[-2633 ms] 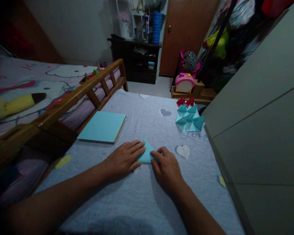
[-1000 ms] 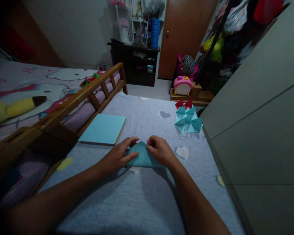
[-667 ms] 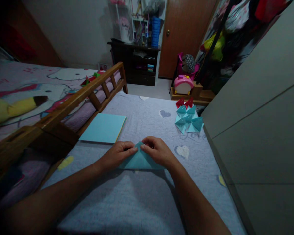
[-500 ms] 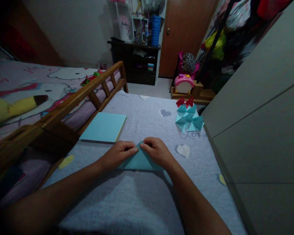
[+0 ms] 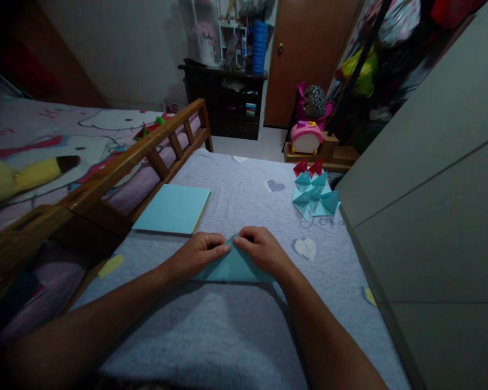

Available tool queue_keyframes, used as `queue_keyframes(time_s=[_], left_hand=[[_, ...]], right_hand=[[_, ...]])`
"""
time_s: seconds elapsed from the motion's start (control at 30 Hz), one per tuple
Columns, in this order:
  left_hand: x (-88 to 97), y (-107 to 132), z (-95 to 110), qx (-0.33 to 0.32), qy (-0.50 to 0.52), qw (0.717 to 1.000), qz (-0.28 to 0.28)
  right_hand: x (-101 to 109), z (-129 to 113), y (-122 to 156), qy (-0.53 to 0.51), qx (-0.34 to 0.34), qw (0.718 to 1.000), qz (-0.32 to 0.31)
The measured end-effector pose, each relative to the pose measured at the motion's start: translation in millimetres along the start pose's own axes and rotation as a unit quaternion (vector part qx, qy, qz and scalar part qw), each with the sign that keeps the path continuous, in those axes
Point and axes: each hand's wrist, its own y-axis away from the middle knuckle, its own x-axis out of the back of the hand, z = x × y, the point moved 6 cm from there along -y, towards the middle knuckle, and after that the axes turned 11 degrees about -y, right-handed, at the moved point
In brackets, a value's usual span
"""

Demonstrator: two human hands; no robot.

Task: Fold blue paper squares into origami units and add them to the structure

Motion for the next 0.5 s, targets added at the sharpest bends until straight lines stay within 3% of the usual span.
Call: queue_keyframes(time_s=[0.5], left_hand=[[1.4,0.8,3.2,0.005,0.013,1.0,0.01]], right_hand=[[0.3,-2.5,1.1,-0.004,0.005,1.0,-0.003]])
